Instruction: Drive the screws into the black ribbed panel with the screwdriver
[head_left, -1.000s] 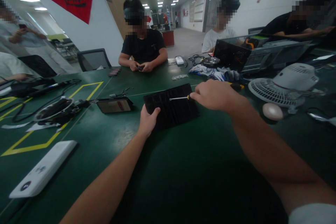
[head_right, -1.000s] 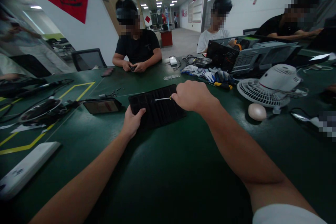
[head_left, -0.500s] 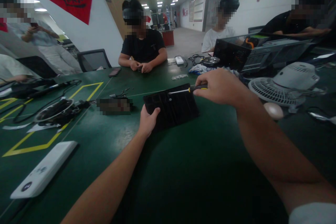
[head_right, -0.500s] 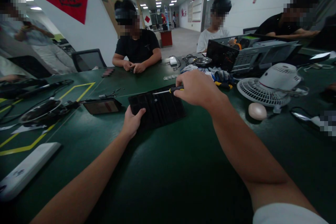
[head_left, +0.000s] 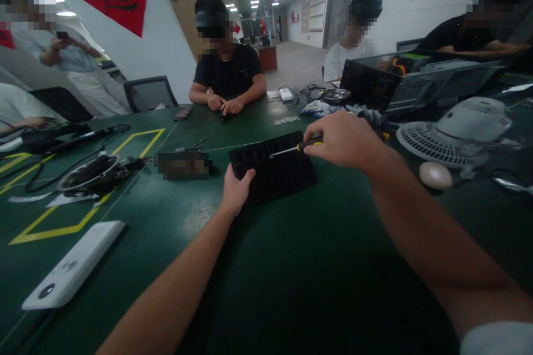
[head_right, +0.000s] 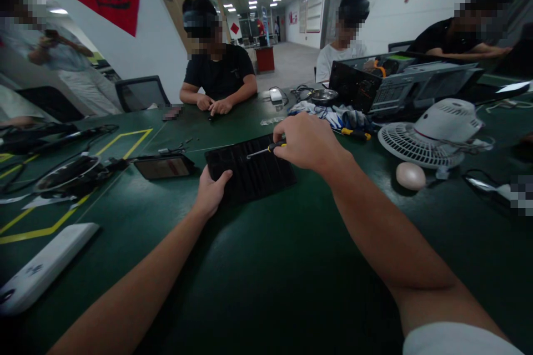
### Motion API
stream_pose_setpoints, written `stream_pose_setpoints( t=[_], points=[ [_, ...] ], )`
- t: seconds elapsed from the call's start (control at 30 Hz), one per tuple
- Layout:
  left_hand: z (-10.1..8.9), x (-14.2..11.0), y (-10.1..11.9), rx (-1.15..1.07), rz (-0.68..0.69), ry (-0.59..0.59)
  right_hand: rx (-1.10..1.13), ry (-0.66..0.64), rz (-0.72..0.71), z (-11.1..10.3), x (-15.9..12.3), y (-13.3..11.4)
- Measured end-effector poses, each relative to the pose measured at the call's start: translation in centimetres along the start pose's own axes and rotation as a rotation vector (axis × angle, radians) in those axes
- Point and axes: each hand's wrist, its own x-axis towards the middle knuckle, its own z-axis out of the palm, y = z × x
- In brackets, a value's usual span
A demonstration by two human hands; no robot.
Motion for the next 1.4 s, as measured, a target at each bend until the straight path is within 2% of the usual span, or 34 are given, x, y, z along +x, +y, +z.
stream_pose_setpoints(
  t=[0.47,0.77,0.97,1.07,1.17,1.27,1.4],
  points=[
    [0.0,0.1,-0.1,-0.009,0.000,0.010,-0.001,-0.018,0.011,0.5,0.1,-0.1],
    [0.1,-0.1,0.1,-0.010,0.014,0.000,-0.090,-0.088,0.073,0.5,-0.3,-0.9],
    [0.1,-0.2,0.4,-0.007,0.001,-0.004,-0.130,-0.243,0.076,0.6,-0.1,-1.1],
    [0.0,0.0,0.2,-0.002,0.006,0.006,-0.093,-0.278,0.044,0.5,0.0,-0.6],
    [0.0,0.0,0.2,-0.009,-0.002,0.000,-0.048,-0.240,-0.022,0.3,0.0,0.5],
    [0.0,-0.1,0.3,-0.016,0.005,-0.002,-0.033,-0.139,-0.064,-0.1,-0.1,1.4],
    [0.1,-0.1,0.3,-0.012,0.022,-0.003,-0.041,-0.033,-0.018,-0.6,-0.2,1.2]
  ],
)
